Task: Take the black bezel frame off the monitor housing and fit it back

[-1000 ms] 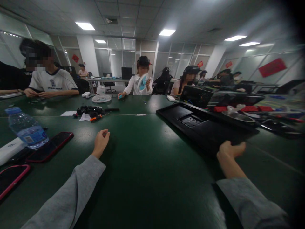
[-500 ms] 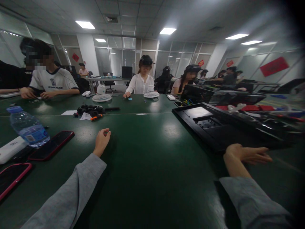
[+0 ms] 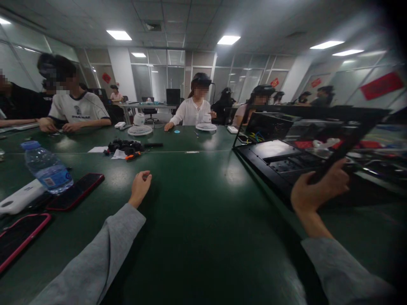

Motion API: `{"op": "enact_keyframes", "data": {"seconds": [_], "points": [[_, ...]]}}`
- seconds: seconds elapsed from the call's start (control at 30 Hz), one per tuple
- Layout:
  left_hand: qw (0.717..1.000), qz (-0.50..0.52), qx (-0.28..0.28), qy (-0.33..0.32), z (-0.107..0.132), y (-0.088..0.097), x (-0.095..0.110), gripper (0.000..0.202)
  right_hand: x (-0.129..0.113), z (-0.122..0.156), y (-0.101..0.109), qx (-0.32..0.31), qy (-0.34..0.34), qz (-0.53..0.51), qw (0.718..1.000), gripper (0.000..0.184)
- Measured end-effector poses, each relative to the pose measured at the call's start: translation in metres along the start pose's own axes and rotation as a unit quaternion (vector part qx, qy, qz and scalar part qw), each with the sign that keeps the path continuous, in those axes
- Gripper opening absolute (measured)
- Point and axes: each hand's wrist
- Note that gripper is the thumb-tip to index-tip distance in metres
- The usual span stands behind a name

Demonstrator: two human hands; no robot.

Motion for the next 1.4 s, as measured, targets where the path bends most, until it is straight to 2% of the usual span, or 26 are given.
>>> {"op": "enact_keyframes", "data": {"seconds": [0.13,0.2,0.3,0.43,0.5,0.6,0.73,0.83,0.93,1.03,1.13,1.3,1.4], "points": [[1.000,0.014,0.004,-0.001,0.000,0.001,0.002,0.035,-0.035,0.004,-0.006,0.047,0.162,-0.041,0.985,0.074],[0.999,0.036,0.013,-0.009,0.000,0.001,0.003,0.036,-0.047,0.006,-0.006,0.071,0.180,-0.090,0.977,0.070],[0.996,0.065,0.048,-0.024,0.001,0.000,0.004,0.050,-0.060,0.009,-0.001,0.063,0.100,-0.147,0.982,0.067],[0.988,0.074,0.103,-0.091,0.008,-0.001,0.011,0.082,-0.064,0.015,-0.002,-0.014,-0.035,-0.169,0.985,0.065],[0.986,0.076,0.093,-0.117,0.012,-0.001,0.015,0.080,-0.061,0.020,-0.008,-0.066,-0.067,-0.173,0.980,0.065],[0.989,0.076,0.048,-0.115,0.016,-0.001,0.019,0.061,-0.055,0.026,-0.018,-0.119,-0.095,-0.182,0.971,0.070],[0.993,0.053,0.027,-0.100,0.015,-0.001,0.019,0.049,-0.046,0.035,-0.030,-0.196,-0.092,-0.161,0.963,0.079],[0.989,-0.001,0.080,-0.126,0.014,0.001,0.018,0.044,-0.036,0.045,-0.044,-0.267,-0.052,-0.164,0.948,0.090],[0.980,-0.076,0.114,-0.142,0.013,0.004,0.018,0.042,-0.025,0.056,-0.060,-0.299,0.011,-0.166,0.940,0.082],[0.982,-0.151,0.071,-0.094,0.014,0.005,0.017,0.041,-0.016,0.064,-0.070,-0.357,0.013,-0.161,0.920,0.067],[0.978,-0.201,0.016,-0.051,0.015,0.004,0.016,0.041,-0.012,0.065,-0.069,-0.398,-0.011,-0.135,0.907,0.061],[0.969,-0.244,-0.020,-0.038,0.013,0.002,0.013,0.043,-0.009,0.063,-0.063,-0.448,-0.056,-0.076,0.889,0.059],[0.967,-0.250,-0.028,-0.035,0.012,0.000,0.009,0.043,-0.008,0.064,-0.064,-0.457,-0.064,-0.059,0.885,0.056]]}}
Point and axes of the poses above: each hand's wrist, its own z-axis away from the middle knuckle, its own y-axis out of the back of the hand, x = y × z, and after that the axes turned 2 degrees about x, right-handed
